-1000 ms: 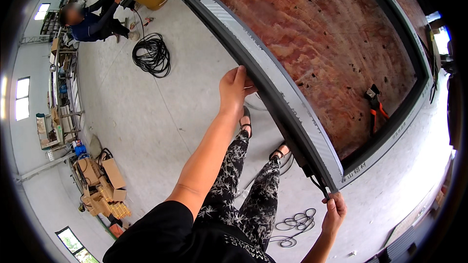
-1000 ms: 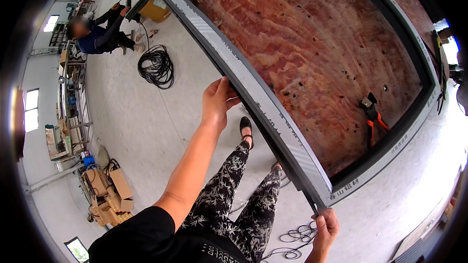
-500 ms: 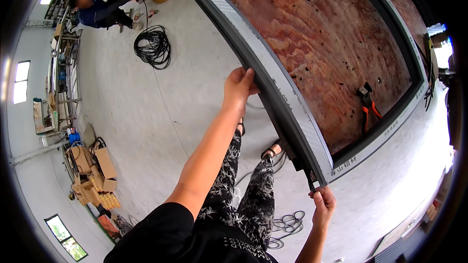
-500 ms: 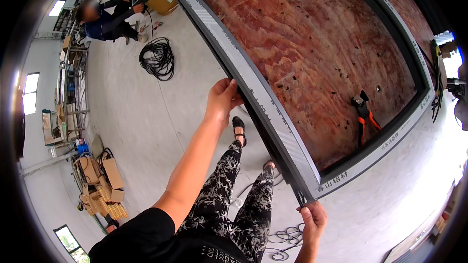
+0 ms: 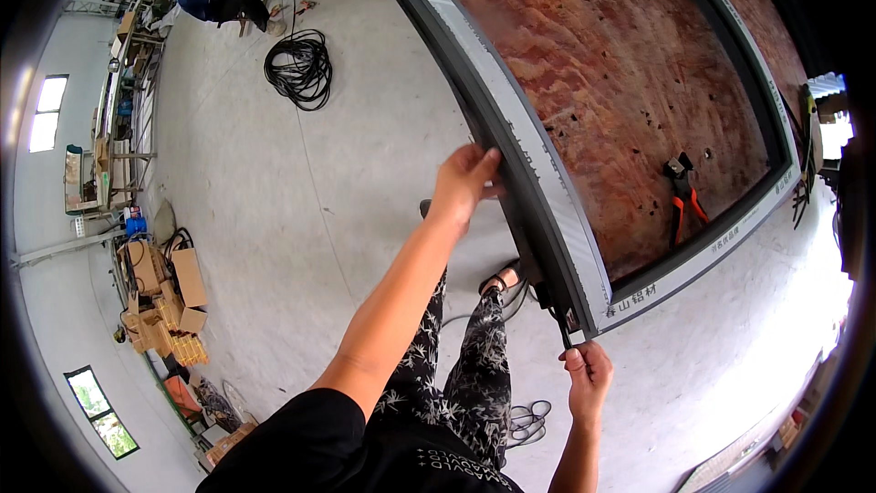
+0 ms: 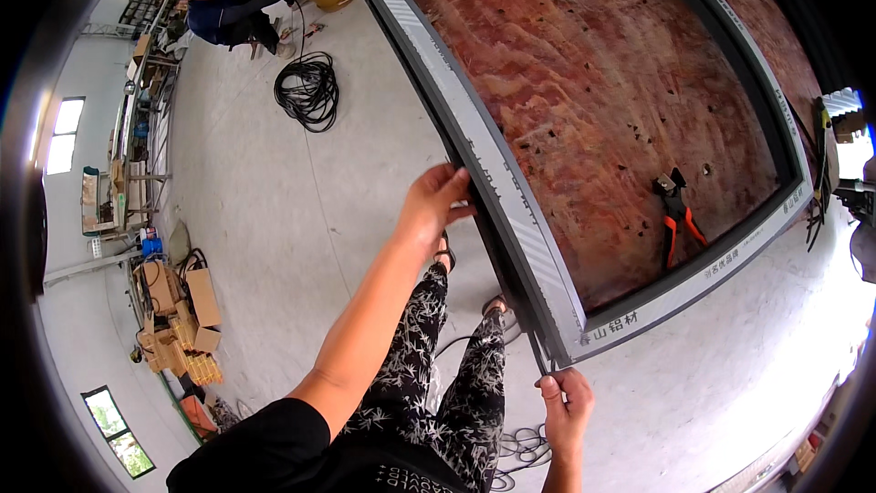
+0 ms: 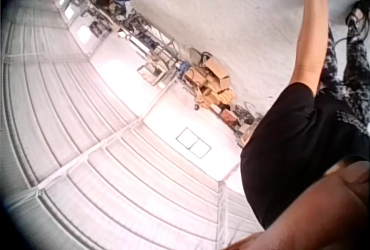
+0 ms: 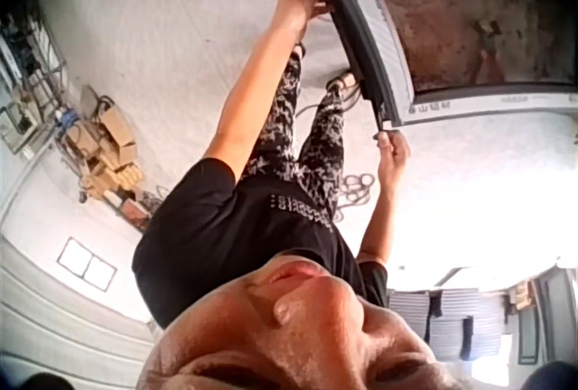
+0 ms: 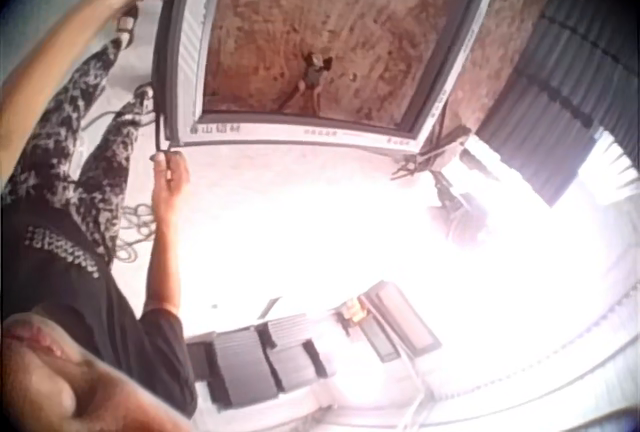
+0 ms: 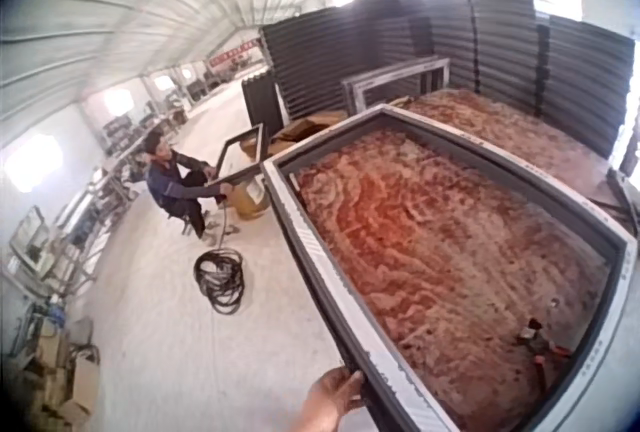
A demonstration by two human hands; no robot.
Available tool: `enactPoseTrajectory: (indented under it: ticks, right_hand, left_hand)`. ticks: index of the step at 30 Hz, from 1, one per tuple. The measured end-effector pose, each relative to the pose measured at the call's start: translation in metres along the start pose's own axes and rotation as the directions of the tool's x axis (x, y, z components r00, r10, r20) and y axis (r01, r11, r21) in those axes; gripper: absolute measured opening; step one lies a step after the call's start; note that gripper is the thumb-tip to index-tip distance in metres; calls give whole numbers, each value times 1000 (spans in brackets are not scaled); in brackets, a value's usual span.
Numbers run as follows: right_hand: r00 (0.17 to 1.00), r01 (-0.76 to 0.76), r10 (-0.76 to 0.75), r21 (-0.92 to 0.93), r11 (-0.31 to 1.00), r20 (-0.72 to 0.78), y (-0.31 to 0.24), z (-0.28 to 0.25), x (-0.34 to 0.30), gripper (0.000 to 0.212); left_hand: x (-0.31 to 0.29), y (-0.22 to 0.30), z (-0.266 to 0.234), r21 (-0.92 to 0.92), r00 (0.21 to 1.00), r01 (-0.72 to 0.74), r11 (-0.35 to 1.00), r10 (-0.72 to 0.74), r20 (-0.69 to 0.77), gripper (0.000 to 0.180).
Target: The person installs a rubber seal into a window frame. They lift the frame onto a work table, use pliers to trim the end of a long rubber strip, and then press the strip into the groove along the frame perimeter by hand.
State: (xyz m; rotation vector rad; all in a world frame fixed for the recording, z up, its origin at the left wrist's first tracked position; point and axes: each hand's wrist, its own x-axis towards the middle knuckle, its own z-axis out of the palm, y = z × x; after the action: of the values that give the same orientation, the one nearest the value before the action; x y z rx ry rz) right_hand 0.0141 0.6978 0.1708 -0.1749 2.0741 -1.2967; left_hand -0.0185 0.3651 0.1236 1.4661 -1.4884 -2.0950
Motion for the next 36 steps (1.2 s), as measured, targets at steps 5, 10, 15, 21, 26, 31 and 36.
enactPoseTrajectory:
  ticks: [5,10,15,21,26,31,36]
  right_hand:
    - [998,63,-64,-58,996,-14,-4,1,3,21]
    - [997,67,-70,-79,995,-43,-2,3,4,19]
    - [999,38,-39,-58,998,-18,-1,1,5,21]
    - [999,10,-11,-38,999,-53,-8,1,8,22]
    - [975,158,-196,-299,941,-102,0,4,8,16]
    - [945,213,-288,-379,900,-152,0,11,4,18]
    - [933,227,-316,-403,887,-170,2,15,3,12]
  left_hand:
    - [-6,-12,1,-2,999,-35,999,35,34,24]
    - [-20,-23,2,12,990,20,1000,-21,141,28]
    - [-25,-27,0,46,989,42,998,-48,139,28]
    - [-39,-39,10,8,984,41,999,-41,174,30]
    - [-62,-48,17,7,978,53,999,-53,202,29]
    - [-68,-56,23,-25,989,79,997,-75,125,27]
    - [-84,-67,29,-20,971,125,992,-118,207,27]
